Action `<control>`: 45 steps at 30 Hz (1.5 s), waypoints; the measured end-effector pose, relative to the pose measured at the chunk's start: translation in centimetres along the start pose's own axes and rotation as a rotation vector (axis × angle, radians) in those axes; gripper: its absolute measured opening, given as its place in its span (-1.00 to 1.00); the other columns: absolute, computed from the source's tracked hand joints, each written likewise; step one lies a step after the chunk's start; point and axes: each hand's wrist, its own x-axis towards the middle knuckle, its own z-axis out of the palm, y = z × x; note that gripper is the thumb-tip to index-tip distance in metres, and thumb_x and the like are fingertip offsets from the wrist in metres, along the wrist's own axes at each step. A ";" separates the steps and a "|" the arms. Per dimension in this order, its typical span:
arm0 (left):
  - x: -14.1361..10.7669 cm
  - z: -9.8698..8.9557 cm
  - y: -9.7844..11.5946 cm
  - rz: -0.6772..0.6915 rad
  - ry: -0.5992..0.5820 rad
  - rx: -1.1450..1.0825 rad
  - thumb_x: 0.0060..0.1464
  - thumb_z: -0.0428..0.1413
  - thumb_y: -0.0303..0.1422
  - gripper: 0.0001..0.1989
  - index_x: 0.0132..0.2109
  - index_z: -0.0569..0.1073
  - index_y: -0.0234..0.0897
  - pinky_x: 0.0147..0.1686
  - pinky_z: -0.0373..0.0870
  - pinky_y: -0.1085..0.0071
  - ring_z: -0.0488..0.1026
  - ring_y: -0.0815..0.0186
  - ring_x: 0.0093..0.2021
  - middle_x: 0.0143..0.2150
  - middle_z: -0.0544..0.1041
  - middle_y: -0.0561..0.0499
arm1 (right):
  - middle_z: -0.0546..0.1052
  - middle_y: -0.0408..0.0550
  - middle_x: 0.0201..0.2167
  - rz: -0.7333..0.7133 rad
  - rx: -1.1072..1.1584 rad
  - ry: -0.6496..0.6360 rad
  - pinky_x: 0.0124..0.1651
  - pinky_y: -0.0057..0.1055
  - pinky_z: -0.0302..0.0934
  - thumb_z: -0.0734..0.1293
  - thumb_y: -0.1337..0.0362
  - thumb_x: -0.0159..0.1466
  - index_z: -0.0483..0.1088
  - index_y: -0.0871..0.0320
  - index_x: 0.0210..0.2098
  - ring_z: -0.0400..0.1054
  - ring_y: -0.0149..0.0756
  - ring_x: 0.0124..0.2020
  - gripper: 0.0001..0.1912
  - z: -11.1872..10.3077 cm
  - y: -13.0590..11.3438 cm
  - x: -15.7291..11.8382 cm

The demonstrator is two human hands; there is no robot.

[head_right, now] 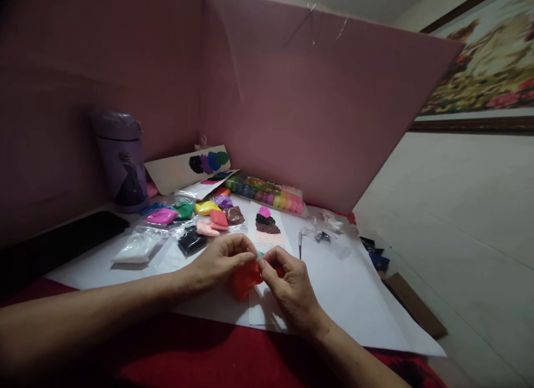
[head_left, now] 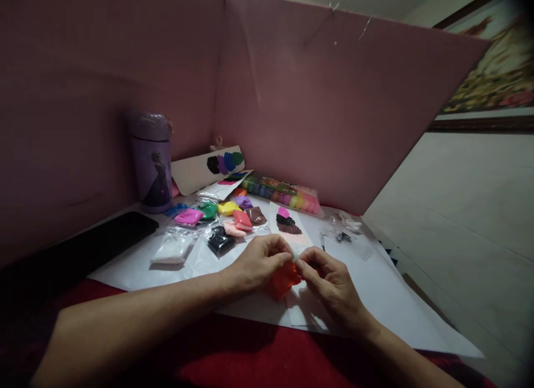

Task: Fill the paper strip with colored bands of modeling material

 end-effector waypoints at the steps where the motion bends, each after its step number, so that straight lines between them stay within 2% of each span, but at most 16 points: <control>1: 0.0 0.0 0.0 0.015 -0.007 0.033 -0.07 0.10 -0.38 -0.88 -0.41 0.37 -0.38 -0.41 0.28 0.48 0.35 0.39 -0.42 -0.45 0.42 0.02 | 0.34 -0.16 -0.54 0.001 0.008 -0.005 -0.44 -0.48 0.14 0.26 0.14 0.24 0.31 0.17 -0.48 0.21 -0.39 -0.50 -0.74 0.0 0.0 0.0; 6: -0.3 -0.1 0.3 0.038 0.024 0.094 -0.04 0.07 -0.35 -0.86 -0.43 0.36 -0.37 -0.44 0.25 0.49 0.33 0.39 -0.44 -0.46 0.41 0.03 | 0.35 -0.15 -0.51 -0.017 -0.001 -0.034 -0.41 -0.47 0.15 0.24 0.14 0.27 0.32 0.17 -0.44 0.22 -0.38 -0.47 -0.75 0.0 0.0 0.1; 10: -0.3 -0.1 0.3 -0.012 -0.004 0.099 -0.02 0.07 -0.36 -0.86 -0.40 0.38 -0.39 -0.42 0.26 0.48 0.33 0.38 -0.41 -0.44 0.42 0.00 | 0.36 -0.14 -0.52 -0.028 -0.040 -0.044 -0.41 -0.46 0.15 0.24 0.16 0.27 0.32 0.17 -0.45 0.23 -0.38 -0.47 -0.76 -0.1 0.1 0.0; 17: -0.1 -0.2 0.2 -0.017 -0.017 0.076 -0.02 0.09 -0.32 -0.83 -0.43 0.38 -0.38 -0.48 0.21 0.51 0.28 0.44 -0.49 -0.50 0.39 0.06 | 0.32 -0.20 -0.54 -0.008 0.093 -0.027 -0.48 -0.51 0.11 0.26 0.17 0.27 0.32 0.16 -0.43 0.18 -0.45 -0.53 -0.78 -0.4 0.2 0.2; 21: 0.0 -0.2 0.0 -0.021 -0.007 0.093 -0.02 0.09 -0.30 -0.81 -0.42 0.39 -0.39 -0.45 0.22 0.50 0.30 0.42 -0.45 -0.47 0.40 0.03 | 0.31 -0.18 -0.52 -0.007 0.069 -0.025 -0.44 -0.49 0.11 0.26 0.17 0.27 0.33 0.17 -0.43 0.17 -0.43 -0.50 -0.78 -0.5 0.4 0.3; 27: 0.1 -0.1 0.3 -0.020 -0.054 0.046 -0.02 0.09 -0.33 -0.82 -0.44 0.38 -0.40 -0.45 0.20 0.51 0.27 0.45 -0.46 -0.49 0.37 0.06 | 0.30 -0.20 -0.53 0.035 0.112 -0.016 -0.45 -0.52 0.09 0.26 0.16 0.27 0.30 0.16 -0.45 0.15 -0.45 -0.50 -0.76 -0.5 0.5 0.0; 34: 0.4 -0.6 -0.1 -0.043 0.074 -0.021 -0.02 0.11 -0.33 -0.84 -0.42 0.35 -0.37 -0.44 0.22 0.51 0.29 0.44 -0.46 -0.48 0.38 0.07 | 0.32 -0.20 -0.55 0.065 0.084 0.040 -0.46 -0.51 0.07 0.28 0.15 0.25 0.34 0.17 -0.45 0.13 -0.46 -0.52 -0.76 -0.9 0.8 0.7; 41: 0.3 -0.7 -0.1 -0.060 -0.028 0.072 -0.03 0.10 -0.32 -0.83 -0.42 0.38 -0.38 -0.46 0.20 0.50 0.30 0.41 -0.46 -0.47 0.40 0.03 | 0.35 -0.16 -0.54 0.066 0.069 -0.023 -0.44 -0.47 0.08 0.27 0.13 0.26 0.32 0.17 -0.46 0.19 -0.41 -0.49 -0.74 -0.6 0.6 0.1; 45: 0.5 -0.7 -0.2 -0.044 0.021 0.088 -0.04 0.09 -0.34 -0.84 -0.46 0.35 -0.37 -0.49 0.18 0.51 0.25 0.45 -0.49 -0.52 0.35 0.07 | 0.34 -0.17 -0.53 0.085 0.098 -0.021 -0.43 -0.48 0.09 0.26 0.11 0.26 0.32 0.18 -0.45 0.17 -0.42 -0.48 -0.73 -0.5 0.7 0.2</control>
